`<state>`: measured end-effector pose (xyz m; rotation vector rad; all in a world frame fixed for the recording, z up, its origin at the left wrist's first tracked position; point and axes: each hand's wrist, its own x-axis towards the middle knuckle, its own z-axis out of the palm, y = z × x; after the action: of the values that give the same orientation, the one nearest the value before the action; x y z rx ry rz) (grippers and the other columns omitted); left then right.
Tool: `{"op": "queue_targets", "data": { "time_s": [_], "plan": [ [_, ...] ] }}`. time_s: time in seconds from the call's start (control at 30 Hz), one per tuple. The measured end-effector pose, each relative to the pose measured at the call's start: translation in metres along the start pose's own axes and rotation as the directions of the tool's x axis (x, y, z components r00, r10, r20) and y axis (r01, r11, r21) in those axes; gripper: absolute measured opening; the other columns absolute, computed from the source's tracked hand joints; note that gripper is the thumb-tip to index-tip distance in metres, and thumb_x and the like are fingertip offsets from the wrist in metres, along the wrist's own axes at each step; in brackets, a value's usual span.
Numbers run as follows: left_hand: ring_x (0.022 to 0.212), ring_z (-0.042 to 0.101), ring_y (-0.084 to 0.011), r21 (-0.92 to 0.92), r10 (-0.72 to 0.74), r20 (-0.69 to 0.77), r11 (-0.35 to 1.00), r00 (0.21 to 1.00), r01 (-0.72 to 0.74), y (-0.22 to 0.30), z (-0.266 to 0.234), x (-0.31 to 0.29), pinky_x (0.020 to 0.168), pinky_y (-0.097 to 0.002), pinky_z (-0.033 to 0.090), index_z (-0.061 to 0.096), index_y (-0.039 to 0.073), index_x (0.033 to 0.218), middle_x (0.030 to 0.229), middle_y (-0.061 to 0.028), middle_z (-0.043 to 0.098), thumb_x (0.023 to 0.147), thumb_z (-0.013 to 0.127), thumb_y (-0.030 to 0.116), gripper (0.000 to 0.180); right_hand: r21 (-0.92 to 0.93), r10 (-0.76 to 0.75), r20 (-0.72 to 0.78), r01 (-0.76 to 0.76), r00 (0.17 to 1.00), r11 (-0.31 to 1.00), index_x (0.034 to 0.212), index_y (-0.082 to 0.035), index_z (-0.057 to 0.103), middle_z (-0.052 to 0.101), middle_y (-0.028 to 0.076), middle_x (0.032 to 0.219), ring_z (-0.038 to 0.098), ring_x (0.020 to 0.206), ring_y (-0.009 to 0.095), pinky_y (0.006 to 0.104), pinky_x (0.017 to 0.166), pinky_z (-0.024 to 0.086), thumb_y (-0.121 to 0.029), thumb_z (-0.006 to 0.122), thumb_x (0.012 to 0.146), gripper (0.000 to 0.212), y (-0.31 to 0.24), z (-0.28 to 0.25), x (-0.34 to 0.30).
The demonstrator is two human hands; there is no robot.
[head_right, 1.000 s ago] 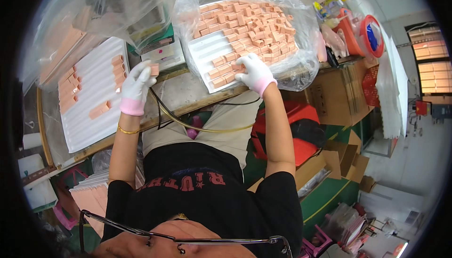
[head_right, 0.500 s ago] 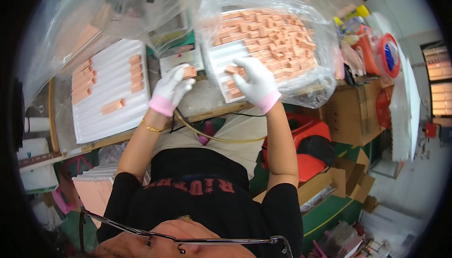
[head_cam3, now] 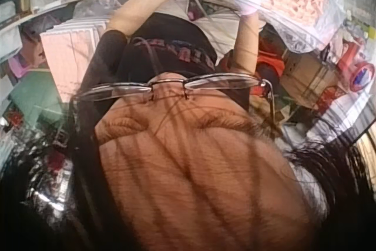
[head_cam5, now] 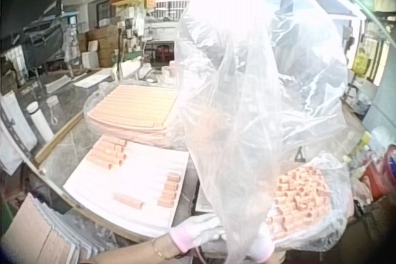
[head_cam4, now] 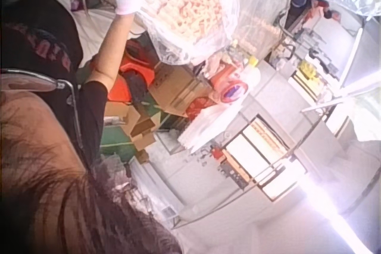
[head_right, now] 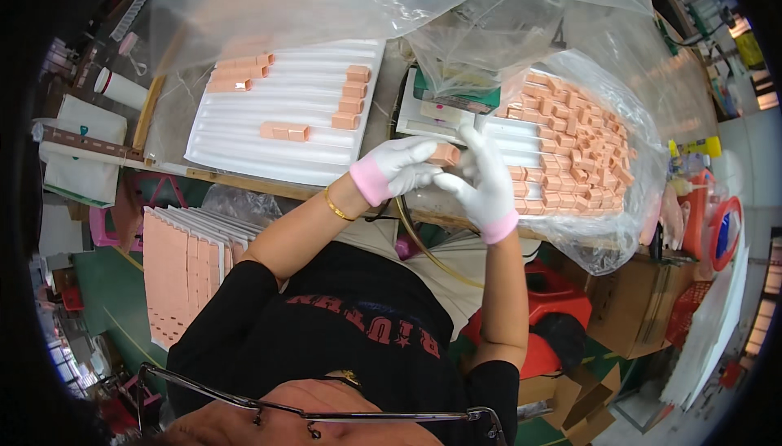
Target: Organizing small pink industrial or product components into slotted white trays.
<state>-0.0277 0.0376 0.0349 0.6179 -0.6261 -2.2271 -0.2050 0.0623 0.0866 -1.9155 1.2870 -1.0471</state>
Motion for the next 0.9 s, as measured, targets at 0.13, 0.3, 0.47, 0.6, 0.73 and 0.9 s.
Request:
{"op": "queue_targets", "data": {
  "time_s": [0.13,0.3,0.47,0.6,0.73,0.9],
  "plan": [
    [0.088,0.058,-0.0102,0.270,0.178,-0.144,0.954,0.973,-0.134,0.010,-0.001,-0.020,0.068,-0.0230,0.048,0.052,0.000,0.121,0.106,-0.0064,0.060,0.092,0.055,0.025,0.038,0.050,-0.082,-0.073,0.086,0.994,0.995,0.101,-0.001,0.063,0.054,0.019,0.107,0.051,0.104,0.029,0.0363,0.090,0.042,-0.021,0.075,0.068,0.041,0.028,0.035,0.015],
    [0.102,0.054,-0.0205,0.906,0.708,-0.317,0.422,0.631,-0.018,0.052,-0.028,-0.068,0.091,-0.0335,0.042,0.049,0.000,0.125,0.112,-0.0129,0.058,0.087,0.060,0.019,0.045,-0.419,0.098,-0.257,-0.202,0.961,0.885,0.088,-0.004,0.067,0.059,0.015,0.099,0.053,0.100,0.030,0.0372,0.086,0.044,-0.026,0.076,0.067,0.032,0.040,0.036,0.054],
    [0.103,0.049,-0.0346,0.618,0.922,0.071,-0.340,0.381,0.709,0.079,-0.166,-0.135,0.092,-0.0440,0.036,0.047,0.001,0.125,0.104,-0.0199,0.056,0.085,0.058,0.032,0.051,-0.328,0.250,-0.271,-0.333,0.930,0.884,0.089,-0.010,0.068,0.061,0.012,0.091,0.057,0.093,0.029,0.0372,0.081,0.047,-0.035,0.078,0.062,0.038,0.067,0.053,0.085],
    [0.111,0.045,-0.0366,0.749,0.909,-0.019,-0.263,0.416,0.608,0.075,-0.166,-0.148,0.098,-0.0446,0.032,0.057,-0.001,0.105,0.110,-0.0212,0.054,0.082,0.063,0.028,0.037,-0.427,0.059,-0.251,-0.165,0.966,0.889,0.095,-0.008,0.064,0.063,0.012,0.087,0.059,0.085,0.032,0.0395,0.082,0.047,-0.037,0.073,0.067,0.040,0.043,0.026,0.065],
    [0.106,0.049,-0.0356,0.815,0.937,0.062,-0.247,0.344,0.524,0.074,-0.143,-0.140,0.095,-0.0437,0.036,0.060,0.001,0.094,0.105,-0.0190,0.056,0.078,0.068,0.023,0.029,-0.519,0.042,-0.288,-0.193,0.957,0.833,0.098,-0.009,0.064,0.063,0.014,0.089,0.058,0.089,0.033,0.0410,0.082,0.045,-0.024,0.067,0.072,0.030,0.071,-0.033,0.018],
    [0.089,0.054,-0.0312,0.876,0.979,0.009,-0.106,0.204,0.471,0.072,-0.106,-0.129,0.083,-0.0396,0.043,0.059,0.000,0.092,0.093,-0.0152,0.059,0.071,0.076,0.021,0.035,-0.704,-0.041,0.054,0.067,0.998,0.707,0.097,-0.011,0.064,0.063,0.011,0.097,0.058,0.094,0.032,0.0410,0.080,0.047,-0.016,0.063,0.074,0.023,0.106,-0.071,-0.031]
  ]
}}
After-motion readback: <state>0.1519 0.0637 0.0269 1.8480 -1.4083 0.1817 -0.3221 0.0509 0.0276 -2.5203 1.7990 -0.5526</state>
